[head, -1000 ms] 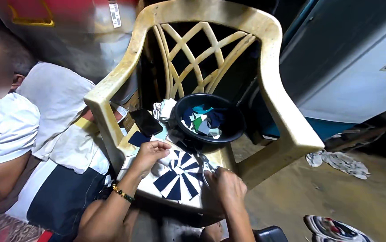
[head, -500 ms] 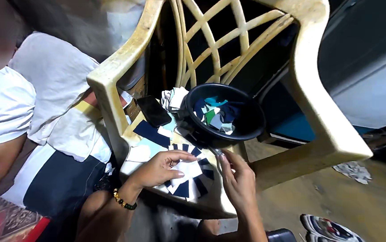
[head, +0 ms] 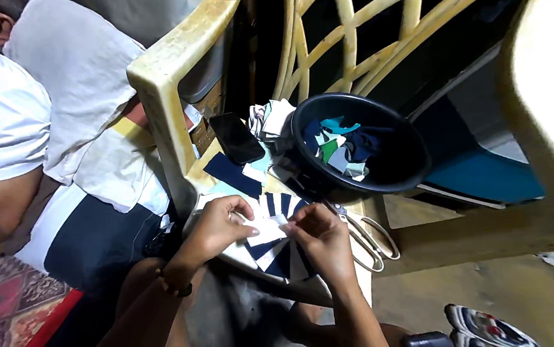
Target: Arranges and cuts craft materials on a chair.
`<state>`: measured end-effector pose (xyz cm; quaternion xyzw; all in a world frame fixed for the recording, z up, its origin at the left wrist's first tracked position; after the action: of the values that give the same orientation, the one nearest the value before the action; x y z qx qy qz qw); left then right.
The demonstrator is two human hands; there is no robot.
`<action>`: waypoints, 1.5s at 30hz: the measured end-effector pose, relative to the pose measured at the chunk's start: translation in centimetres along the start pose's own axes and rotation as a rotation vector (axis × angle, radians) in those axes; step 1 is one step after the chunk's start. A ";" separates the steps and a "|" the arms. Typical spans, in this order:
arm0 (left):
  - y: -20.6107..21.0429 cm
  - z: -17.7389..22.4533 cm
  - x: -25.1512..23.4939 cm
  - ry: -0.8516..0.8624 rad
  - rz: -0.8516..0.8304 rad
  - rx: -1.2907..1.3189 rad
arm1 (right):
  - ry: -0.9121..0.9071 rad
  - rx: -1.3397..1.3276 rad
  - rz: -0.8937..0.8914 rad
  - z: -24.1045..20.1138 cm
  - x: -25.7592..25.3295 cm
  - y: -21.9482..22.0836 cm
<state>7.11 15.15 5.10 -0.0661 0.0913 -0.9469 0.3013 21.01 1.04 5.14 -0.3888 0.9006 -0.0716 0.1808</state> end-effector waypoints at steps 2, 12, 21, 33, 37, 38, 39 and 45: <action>0.2 -0.3 0.1 -0.059 0.003 -0.111 | -0.002 0.104 0.005 0.5 0.1 0.1; 1.3 -0.3 0.0 -0.068 -0.007 -0.391 | -0.033 0.326 0.036 1.5 0.3 0.6; 1.1 -0.2 -0.1 -0.019 0.042 -0.406 | -0.034 0.319 0.038 1.6 0.4 0.6; -0.9 -0.1 0.1 0.083 0.218 -0.416 | -0.022 0.310 0.033 1.8 0.5 0.7; -0.6 -0.1 0.1 0.047 0.095 -0.438 | -0.045 0.328 0.032 1.6 0.6 0.6; -0.4 -0.2 0.1 0.044 0.071 -0.443 | -0.042 0.330 0.030 1.6 0.6 0.6; -0.3 -0.2 0.1 0.049 0.050 -0.449 | -0.039 0.330 0.027 1.7 0.6 0.6; 0.7 -0.1 0.1 0.103 -0.100 -0.557 | -0.037 0.331 0.029 1.6 0.6 0.6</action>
<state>7.42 14.52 4.88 -0.1023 0.3597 -0.9011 0.2195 20.85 1.01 3.29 -0.3417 0.8785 -0.2092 0.2601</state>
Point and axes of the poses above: each hand's wrist, its own x-axis away from the middle knuckle, its own y-axis out of the palm, z = x × y, the point moved 6 cm from there along -x, towards the middle knuckle, and after that the axes turned 3 degrees about y, right-handed, at the moved point
